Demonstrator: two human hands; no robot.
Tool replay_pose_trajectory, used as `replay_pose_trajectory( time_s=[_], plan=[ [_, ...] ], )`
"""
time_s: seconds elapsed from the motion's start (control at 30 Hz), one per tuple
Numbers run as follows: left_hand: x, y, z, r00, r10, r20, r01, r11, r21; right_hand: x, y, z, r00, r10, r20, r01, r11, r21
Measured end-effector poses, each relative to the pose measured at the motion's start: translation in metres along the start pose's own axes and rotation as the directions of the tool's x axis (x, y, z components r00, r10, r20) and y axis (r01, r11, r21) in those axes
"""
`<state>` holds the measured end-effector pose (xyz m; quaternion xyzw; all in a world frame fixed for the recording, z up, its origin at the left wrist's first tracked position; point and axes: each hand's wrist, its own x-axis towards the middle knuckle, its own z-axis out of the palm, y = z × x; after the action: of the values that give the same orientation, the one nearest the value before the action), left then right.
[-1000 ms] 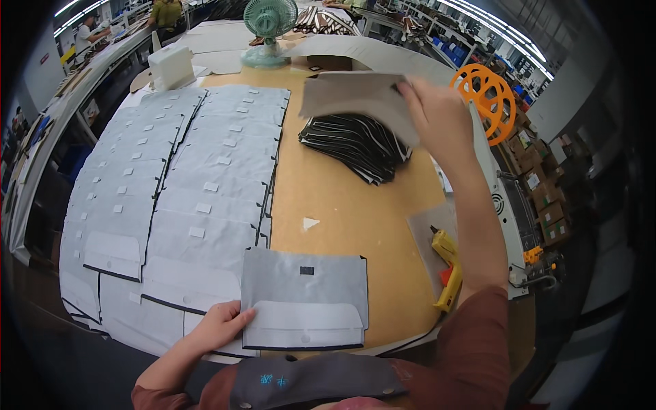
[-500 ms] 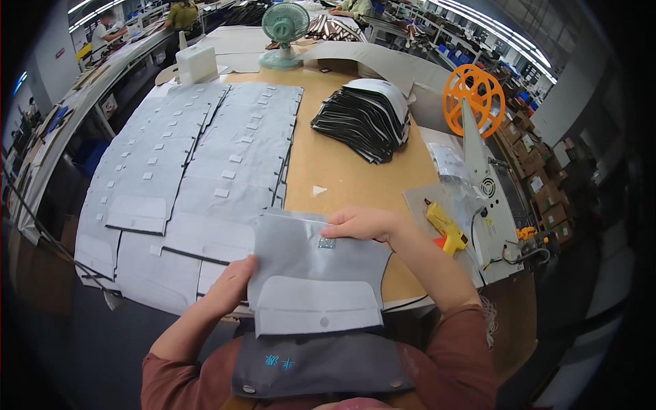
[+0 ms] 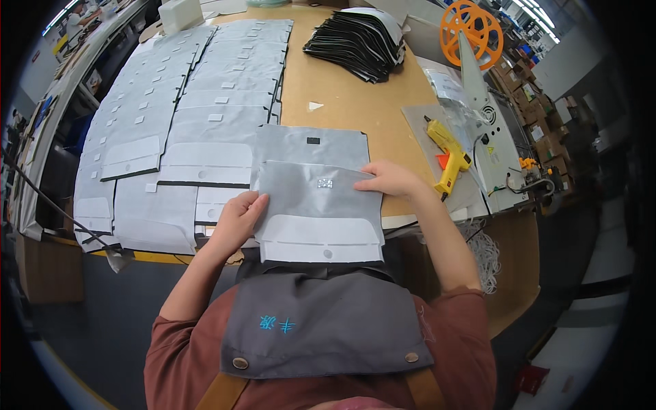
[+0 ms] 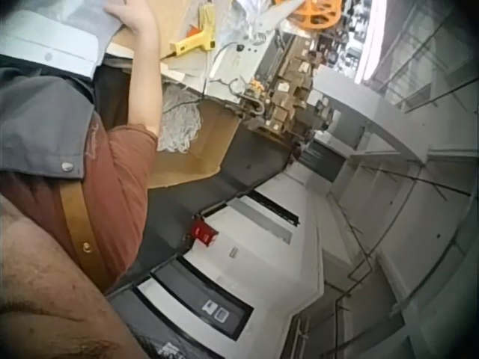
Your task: The person uses a yellow hot glue gun to apply adhesive to small black rectangular patches on a large grey fabric panel. They then press white square pieces onto the glued areas. The process is repeated for multiple patches on the panel, which is laid out on a workbench in a factory setting.
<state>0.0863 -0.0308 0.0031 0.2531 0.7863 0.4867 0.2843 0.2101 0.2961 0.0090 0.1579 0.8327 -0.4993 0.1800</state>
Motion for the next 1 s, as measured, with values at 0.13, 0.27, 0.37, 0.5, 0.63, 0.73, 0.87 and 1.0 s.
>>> replay_pose_trajectory(
  time_s=[0.13, 0.27, 0.37, 0.5, 0.63, 0.73, 0.87, 1.0],
  plan=[
    [0.015, -0.013, 0.003, 0.983, 0.128, -0.128, -0.126, 0.992, 0.025, -0.009, 0.02, 0.006, 0.977, 0.035, -0.211, 0.03, 0.954, 0.298],
    [0.035, 0.013, -0.005, 0.952, 0.206, -0.225, -0.172, 0.972, 0.159, 0.013, 0.035, 0.01, 0.854, -0.038, -0.519, 0.078, 0.995, 0.055],
    [0.049, 0.009, -0.014, 0.948, 0.25, -0.196, -0.184, 0.935, 0.304, 0.033, 0.03, 0.013, 0.777, -0.079, -0.624, -0.007, 0.991, -0.134],
    [0.056, -0.016, -0.014, 0.956, 0.27, -0.119, -0.193, 0.876, 0.441, 0.042, 0.027, 0.017, 0.724, -0.059, -0.687, -0.061, 0.987, -0.149],
    [0.052, -0.015, -0.01, 0.949, 0.29, -0.126, -0.209, 0.875, 0.436, 0.045, 0.039, 0.014, 0.737, -0.047, -0.675, -0.032, 0.994, -0.105],
    [0.05, -0.012, -0.008, 0.955, 0.262, -0.142, -0.181, 0.889, 0.421, 0.044, 0.037, 0.011, 0.759, -0.105, -0.643, -0.029, 0.98, -0.195],
    [0.05, -0.01, -0.008, 0.952, 0.267, -0.147, -0.174, 0.872, 0.457, 0.038, 0.028, 0.012, 0.77, -0.122, -0.626, -0.037, 0.972, -0.234],
    [0.051, 0.0, -0.008, 0.961, 0.264, -0.081, -0.177, 0.812, 0.556, 0.039, 0.029, 0.01, 0.761, -0.131, -0.636, -0.015, 0.976, -0.218]
  ],
)
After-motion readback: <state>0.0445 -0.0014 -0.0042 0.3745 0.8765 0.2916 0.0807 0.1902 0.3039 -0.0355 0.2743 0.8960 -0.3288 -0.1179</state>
